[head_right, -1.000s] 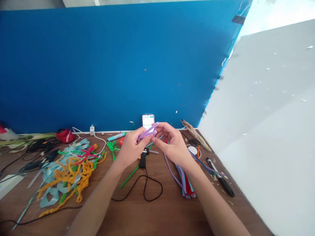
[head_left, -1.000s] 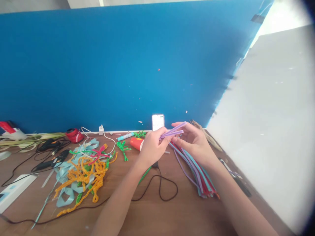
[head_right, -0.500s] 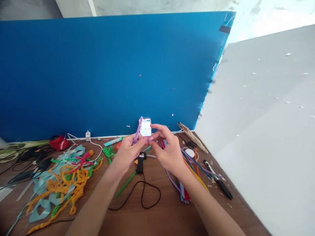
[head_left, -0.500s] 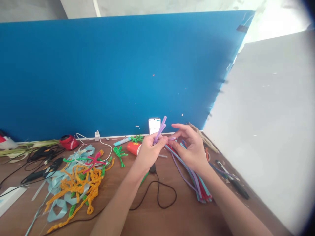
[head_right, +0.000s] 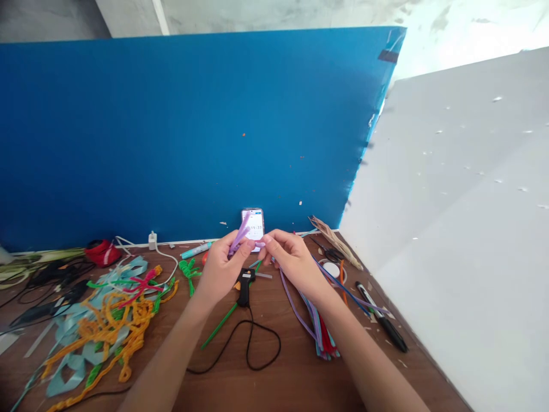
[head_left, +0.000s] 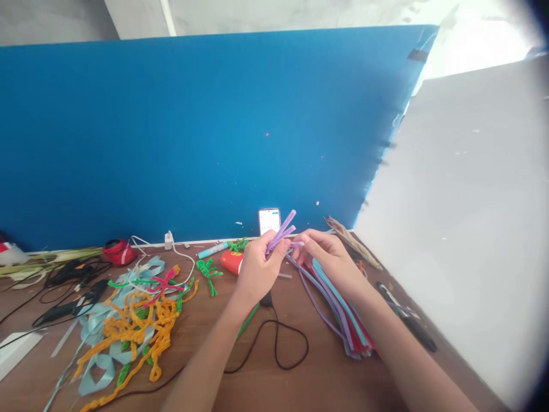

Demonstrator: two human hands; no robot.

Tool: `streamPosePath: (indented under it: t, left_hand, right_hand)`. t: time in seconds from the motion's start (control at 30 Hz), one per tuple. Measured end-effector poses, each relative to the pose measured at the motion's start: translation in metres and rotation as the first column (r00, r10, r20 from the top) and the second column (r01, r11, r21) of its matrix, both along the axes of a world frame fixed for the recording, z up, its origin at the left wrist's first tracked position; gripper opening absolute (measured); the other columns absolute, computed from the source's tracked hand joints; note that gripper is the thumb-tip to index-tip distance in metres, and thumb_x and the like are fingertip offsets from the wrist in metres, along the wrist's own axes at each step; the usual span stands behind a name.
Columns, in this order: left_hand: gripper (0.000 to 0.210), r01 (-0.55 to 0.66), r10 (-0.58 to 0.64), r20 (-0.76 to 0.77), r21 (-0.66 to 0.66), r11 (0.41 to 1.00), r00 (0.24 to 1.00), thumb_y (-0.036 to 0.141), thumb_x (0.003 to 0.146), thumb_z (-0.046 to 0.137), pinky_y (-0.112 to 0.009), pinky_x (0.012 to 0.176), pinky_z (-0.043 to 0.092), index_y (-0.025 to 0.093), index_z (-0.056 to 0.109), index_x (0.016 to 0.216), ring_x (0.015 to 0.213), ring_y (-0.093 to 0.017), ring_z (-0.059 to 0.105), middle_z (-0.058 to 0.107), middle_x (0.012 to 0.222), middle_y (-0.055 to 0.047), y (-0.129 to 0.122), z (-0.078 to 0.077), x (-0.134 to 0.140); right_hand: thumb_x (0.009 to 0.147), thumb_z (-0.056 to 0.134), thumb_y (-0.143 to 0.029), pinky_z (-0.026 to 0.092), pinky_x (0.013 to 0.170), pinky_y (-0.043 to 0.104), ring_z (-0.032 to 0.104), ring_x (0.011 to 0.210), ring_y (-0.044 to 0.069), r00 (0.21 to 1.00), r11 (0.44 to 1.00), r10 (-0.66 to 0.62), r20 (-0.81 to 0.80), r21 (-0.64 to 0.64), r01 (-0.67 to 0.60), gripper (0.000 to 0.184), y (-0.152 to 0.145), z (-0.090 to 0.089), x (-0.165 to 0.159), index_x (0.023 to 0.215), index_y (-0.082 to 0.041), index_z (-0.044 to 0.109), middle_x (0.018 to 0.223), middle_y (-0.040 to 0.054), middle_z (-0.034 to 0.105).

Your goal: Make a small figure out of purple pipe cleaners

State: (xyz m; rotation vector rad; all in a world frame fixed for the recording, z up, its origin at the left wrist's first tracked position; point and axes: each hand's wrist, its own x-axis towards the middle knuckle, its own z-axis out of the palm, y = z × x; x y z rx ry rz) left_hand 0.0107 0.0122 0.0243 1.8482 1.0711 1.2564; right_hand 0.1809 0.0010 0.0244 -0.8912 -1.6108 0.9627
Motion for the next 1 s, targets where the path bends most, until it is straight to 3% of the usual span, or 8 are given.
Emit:
streamPosePath:
  t: [0.13, 0.27, 0.4, 0.53, 0.67, 0.9, 0.97, 1.0]
  left_hand:
    - [0.037, 0.018, -0.009, -0.122, 0.074, 0.997, 0.993, 0.042, 0.096, 0.053, -0.024, 0.055, 0.025, 0.017, 0.045, 0.070, 0.058, -0.008, 0.033, 0.039, 0.061, 0.006, -0.001, 0.000, -0.002]
    - [0.036, 0.012, -0.003, -0.139, 0.066, 0.998, 0.990, 0.042, 0.096, 0.053, -0.025, 0.054, 0.025, 0.018, 0.047, 0.071, 0.058, -0.009, 0.033, 0.040, 0.061, 0.006, 0.000, -0.002, -0.003]
    - [0.034, 0.018, -0.018, -0.096, -0.005, 1.000, 0.995, 0.044, 0.095, 0.053, -0.025, 0.056, 0.027, 0.017, 0.054, 0.075, 0.061, -0.010, 0.035, 0.043, 0.064, 0.005, 0.003, -0.003, -0.002]
    - [0.032, 0.056, -0.059, -0.042, -0.057, 0.997, 0.997, 0.045, 0.095, 0.053, -0.024, 0.059, 0.031, 0.016, 0.063, 0.085, 0.066, -0.011, 0.040, 0.053, 0.071, 0.002, 0.003, -0.003, -0.002]
    - [0.031, 0.030, -0.034, -0.068, -0.072, 0.997, 0.997, 0.045, 0.093, 0.054, -0.024, 0.060, 0.031, 0.016, 0.066, 0.086, 0.065, -0.012, 0.041, 0.054, 0.071, 0.001, 0.002, -0.003, -0.002]
    - [0.030, -0.002, -0.005, -0.122, -0.063, 0.998, 0.992, 0.045, 0.092, 0.055, -0.023, 0.062, 0.032, 0.017, 0.066, 0.084, 0.064, -0.013, 0.042, 0.052, 0.066, 0.002, 0.002, -0.004, -0.002]
    - [0.032, 0.005, -0.012, -0.115, -0.062, 0.998, 0.993, 0.045, 0.092, 0.055, -0.023, 0.060, 0.031, 0.017, 0.063, 0.080, 0.063, -0.012, 0.039, 0.049, 0.066, 0.003, 0.003, -0.003, -0.002]
    - [0.033, 0.017, -0.023, -0.101, -0.063, 0.998, 0.995, 0.045, 0.092, 0.055, -0.024, 0.059, 0.030, 0.016, 0.062, 0.079, 0.063, -0.012, 0.037, 0.047, 0.066, 0.003, 0.003, -0.003, -0.002]
  right_hand:
    - [0.093, 0.062, -0.048, 0.041, 0.057, 0.024, 0.054, 0.059, 0.011, 0.985, 0.975, 0.134, -0.109, -0.164, -0.151, 0.032, -0.001, 0.003, 0.003, 0.079, -0.018, 0.062, 0.066, -0.0010, 0.061]
    - [0.086, 0.072, -0.044, 0.041, 0.059, 0.024, 0.050, 0.060, 0.010, 0.969, 0.957, 0.188, -0.161, -0.190, -0.218, 0.030, 0.000, 0.002, 0.004, 0.080, -0.019, 0.058, 0.067, -0.0027, 0.058]
    - [0.083, 0.075, -0.036, 0.040, 0.060, 0.025, 0.047, 0.064, 0.010, 0.985, 0.983, 0.160, -0.066, -0.079, -0.165, 0.028, 0.002, 0.000, 0.001, 0.077, -0.020, 0.054, 0.071, -0.0037, 0.053]
    - [0.091, 0.065, -0.029, 0.036, 0.059, 0.026, 0.046, 0.064, 0.011, 0.974, 0.984, -0.053, 0.222, 0.176, 0.013, 0.021, 0.001, 0.000, 0.002, 0.075, -0.020, 0.053, 0.069, -0.0032, 0.053]
    - [0.094, 0.057, -0.019, 0.036, 0.063, 0.027, 0.049, 0.065, 0.012, 0.874, 0.887, -0.228, 0.429, 0.463, 0.004, 0.017, 0.003, -0.003, 0.010, 0.078, -0.021, 0.052, 0.070, -0.0020, 0.056]
    - [0.096, 0.049, -0.015, 0.033, 0.061, 0.030, 0.047, 0.064, 0.016, 0.614, 0.600, -0.571, 0.544, 0.788, -0.139, 0.025, 0.010, -0.013, 0.016, 0.072, -0.022, 0.052, 0.064, 0.0003, 0.055]
    - [0.095, 0.050, -0.015, 0.034, 0.061, 0.031, 0.046, 0.061, 0.015, 0.616, 0.579, -0.602, 0.509, 0.809, -0.102, 0.028, 0.009, -0.015, 0.013, 0.068, -0.022, 0.051, 0.061, -0.0003, 0.054]
    - [0.094, 0.051, -0.016, 0.035, 0.062, 0.031, 0.046, 0.061, 0.015, 0.643, 0.604, -0.591, 0.488, 0.795, -0.049, 0.027, 0.009, -0.015, 0.011, 0.068, -0.021, 0.052, 0.061, -0.0006, 0.054]
